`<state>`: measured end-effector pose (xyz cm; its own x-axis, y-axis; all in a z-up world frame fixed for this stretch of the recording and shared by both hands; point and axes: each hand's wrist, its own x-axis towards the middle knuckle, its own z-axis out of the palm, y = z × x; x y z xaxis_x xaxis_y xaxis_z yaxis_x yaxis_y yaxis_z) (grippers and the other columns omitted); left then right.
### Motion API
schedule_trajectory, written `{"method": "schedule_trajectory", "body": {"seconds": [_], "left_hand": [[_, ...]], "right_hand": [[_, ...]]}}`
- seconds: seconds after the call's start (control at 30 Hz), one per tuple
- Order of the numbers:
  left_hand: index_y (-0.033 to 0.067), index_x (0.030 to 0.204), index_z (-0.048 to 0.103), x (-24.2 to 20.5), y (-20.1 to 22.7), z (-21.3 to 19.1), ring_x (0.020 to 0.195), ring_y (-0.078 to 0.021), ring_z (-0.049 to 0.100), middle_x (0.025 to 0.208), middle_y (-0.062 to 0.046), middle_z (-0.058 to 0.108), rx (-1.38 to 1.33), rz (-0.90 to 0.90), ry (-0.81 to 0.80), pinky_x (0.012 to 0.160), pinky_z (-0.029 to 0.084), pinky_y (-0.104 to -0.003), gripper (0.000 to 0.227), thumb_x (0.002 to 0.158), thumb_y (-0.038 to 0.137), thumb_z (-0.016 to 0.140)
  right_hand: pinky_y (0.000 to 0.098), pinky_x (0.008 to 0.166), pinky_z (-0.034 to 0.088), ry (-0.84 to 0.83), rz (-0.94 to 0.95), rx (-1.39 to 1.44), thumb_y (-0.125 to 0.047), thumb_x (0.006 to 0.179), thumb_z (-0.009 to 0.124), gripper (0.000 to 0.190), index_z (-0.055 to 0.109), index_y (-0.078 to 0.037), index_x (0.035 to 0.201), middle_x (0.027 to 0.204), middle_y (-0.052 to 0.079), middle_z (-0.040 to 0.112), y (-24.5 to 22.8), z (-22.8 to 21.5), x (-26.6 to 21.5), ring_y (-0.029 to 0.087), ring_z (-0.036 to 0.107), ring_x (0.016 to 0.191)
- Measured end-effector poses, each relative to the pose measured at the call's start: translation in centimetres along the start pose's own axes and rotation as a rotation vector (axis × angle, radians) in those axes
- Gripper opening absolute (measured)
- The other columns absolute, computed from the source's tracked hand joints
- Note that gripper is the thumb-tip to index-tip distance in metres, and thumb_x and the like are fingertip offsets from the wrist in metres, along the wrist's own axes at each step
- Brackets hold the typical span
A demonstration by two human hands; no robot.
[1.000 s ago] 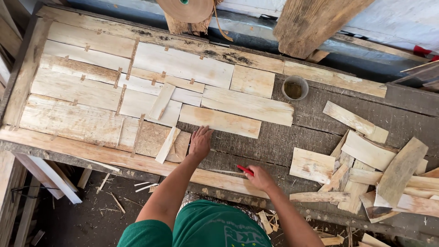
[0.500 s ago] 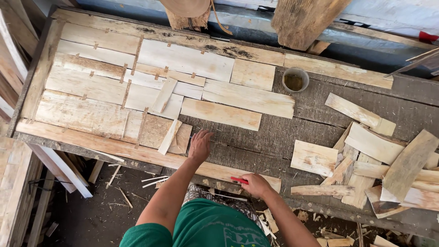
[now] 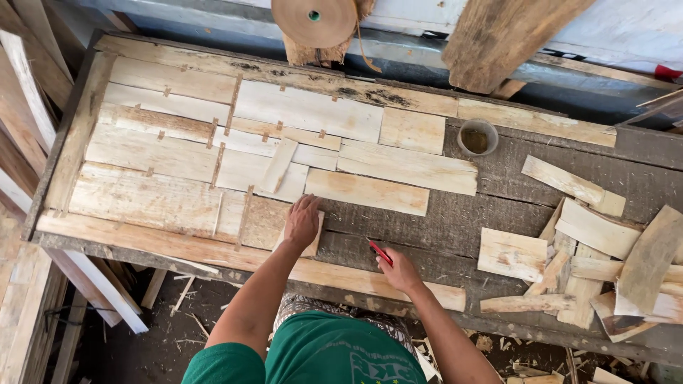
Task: Trimming thin wooden slats with a utility knife to fit them onto a larger surface.
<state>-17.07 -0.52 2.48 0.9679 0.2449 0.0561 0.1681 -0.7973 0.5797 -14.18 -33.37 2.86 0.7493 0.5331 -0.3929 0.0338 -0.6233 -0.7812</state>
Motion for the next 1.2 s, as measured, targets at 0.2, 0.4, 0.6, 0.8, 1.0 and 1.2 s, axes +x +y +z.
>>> {"method": "schedule_trajectory", "body": {"seconds": [0.2, 0.4, 0.6, 0.8, 1.0, 1.2], "left_hand": [[0.0065, 0.15, 0.045, 4.3, -7.0, -0.8, 0.149, -0.0357, 0.032, 0.159, -0.014, 0.04, 0.181, 0.048, -0.158, 0.12, 0.027, -0.055, 0.052, 0.1, 0.018, 0.049], [0.0039, 0.157, 0.031, 8.1, -10.2, -1.7, 0.153, -0.0354, 0.024, 0.166, -0.015, 0.028, 0.363, 0.202, -0.297, 0.121, 0.023, -0.054, 0.068, 0.092, 0.011, 0.049], [0.0063, 0.158, 0.03, 8.7, -12.1, -0.6, 0.154, -0.033, 0.024, 0.168, -0.011, 0.024, 0.322, 0.237, -0.306, 0.123, 0.024, -0.054, 0.065, 0.096, 0.015, 0.048], [0.0062, 0.161, 0.019, 9.2, -11.4, -1.1, 0.155, -0.0302, 0.016, 0.169, -0.011, 0.01, 0.42, 0.213, -0.427, 0.124, 0.018, -0.049, 0.067, 0.099, 0.02, 0.041], [0.0043, 0.161, 0.018, 9.7, -9.8, -3.2, 0.155, -0.0299, 0.014, 0.171, -0.014, 0.006, 0.479, 0.203, -0.488, 0.122, 0.016, -0.048, 0.063, 0.105, 0.029, 0.034], [0.0055, 0.157, 0.03, 9.6, -10.3, -3.4, 0.154, -0.028, 0.024, 0.171, -0.011, 0.016, 0.288, 0.187, -0.387, 0.122, 0.022, -0.048, 0.065, 0.104, 0.04, 0.041]], "right_hand": [[0.0322, 0.06, 0.056, 0.052, 0.171, 0.135, -0.026, 0.101, 0.056, 0.033, 0.059, -0.011, 0.13, 0.081, 0.004, 0.072, -7.5, 4.0, 4.7, 0.016, 0.069, 0.063], [0.0338, 0.06, 0.057, 0.159, 0.132, 0.144, -0.024, 0.102, 0.057, 0.033, 0.059, -0.008, 0.131, 0.082, 0.005, 0.072, -9.0, 8.4, 9.1, 0.015, 0.068, 0.064], [0.0337, 0.061, 0.056, 0.173, 0.248, 0.171, -0.023, 0.101, 0.055, 0.037, 0.055, -0.009, 0.136, 0.082, 0.006, 0.072, -13.0, 10.0, 9.4, 0.017, 0.067, 0.062], [0.0353, 0.067, 0.059, 0.171, 0.274, 0.189, -0.025, 0.105, 0.053, 0.032, 0.056, -0.007, 0.132, 0.088, 0.009, 0.073, -12.2, 10.8, 10.1, 0.019, 0.071, 0.072], [0.0461, 0.075, 0.056, 0.326, 0.234, -0.034, -0.019, 0.1, 0.054, 0.037, 0.055, -0.01, 0.136, 0.099, 0.014, 0.075, -14.7, 10.1, 12.3, 0.03, 0.074, 0.087], [0.0466, 0.094, 0.053, 0.63, 0.123, -0.154, -0.014, 0.105, 0.048, 0.04, 0.051, -0.003, 0.144, 0.125, 0.021, 0.064, -12.5, 9.8, 15.4, 0.035, 0.065, 0.111]]}}
